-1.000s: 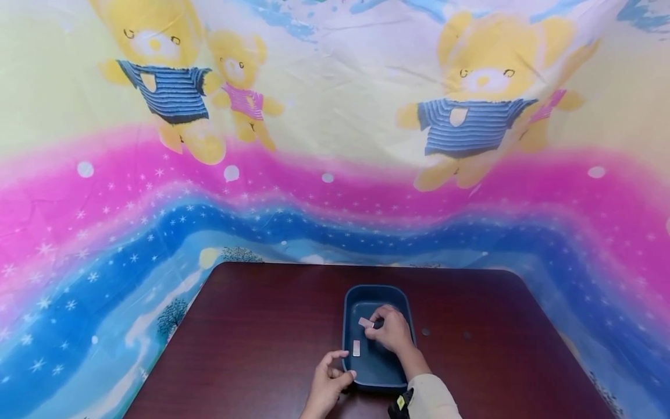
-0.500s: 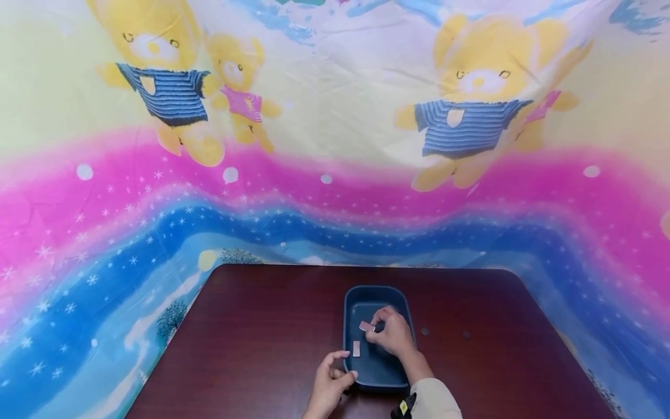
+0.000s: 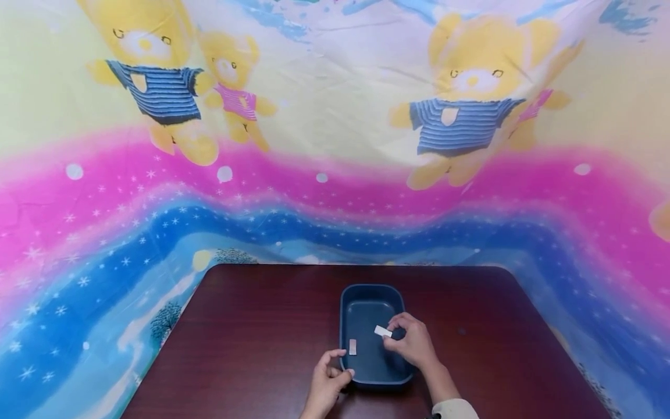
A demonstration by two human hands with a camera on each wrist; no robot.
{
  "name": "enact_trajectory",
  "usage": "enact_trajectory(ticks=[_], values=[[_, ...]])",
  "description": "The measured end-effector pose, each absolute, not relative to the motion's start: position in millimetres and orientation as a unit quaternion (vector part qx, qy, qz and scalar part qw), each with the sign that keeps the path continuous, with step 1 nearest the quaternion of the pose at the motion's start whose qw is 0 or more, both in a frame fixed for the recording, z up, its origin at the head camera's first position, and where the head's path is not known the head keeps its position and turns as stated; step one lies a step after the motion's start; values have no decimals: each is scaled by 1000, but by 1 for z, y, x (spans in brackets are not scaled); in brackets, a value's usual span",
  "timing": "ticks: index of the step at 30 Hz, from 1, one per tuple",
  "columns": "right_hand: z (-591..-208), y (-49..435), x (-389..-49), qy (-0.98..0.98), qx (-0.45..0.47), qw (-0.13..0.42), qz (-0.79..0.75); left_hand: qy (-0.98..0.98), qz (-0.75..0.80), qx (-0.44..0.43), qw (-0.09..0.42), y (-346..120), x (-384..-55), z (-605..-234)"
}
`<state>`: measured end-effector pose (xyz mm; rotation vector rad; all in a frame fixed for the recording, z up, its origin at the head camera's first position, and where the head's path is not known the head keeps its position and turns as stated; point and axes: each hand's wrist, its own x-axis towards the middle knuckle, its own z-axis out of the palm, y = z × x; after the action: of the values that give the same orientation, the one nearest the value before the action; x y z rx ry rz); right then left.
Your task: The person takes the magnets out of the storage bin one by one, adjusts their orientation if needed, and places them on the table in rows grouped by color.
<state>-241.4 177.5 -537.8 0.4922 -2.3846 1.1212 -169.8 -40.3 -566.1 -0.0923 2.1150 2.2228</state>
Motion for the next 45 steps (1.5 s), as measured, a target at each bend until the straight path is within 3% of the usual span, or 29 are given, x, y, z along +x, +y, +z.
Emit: enact_trajectory(ticks=[16,23,37,45], values=[[-546,224,-230,-846,158,308,406,684,729,-15,39,-41,-165,-557],[-548,237,-224,-852,124,305,408,680,732,-6,40,-42,-157,-537],[-554,263,-207,-864,119,320,370,681,732,-8,33,-44,-157,-540],[-567,262,-195,-880,119,280,364,675,738,-5,29,-43,-156,-539]])
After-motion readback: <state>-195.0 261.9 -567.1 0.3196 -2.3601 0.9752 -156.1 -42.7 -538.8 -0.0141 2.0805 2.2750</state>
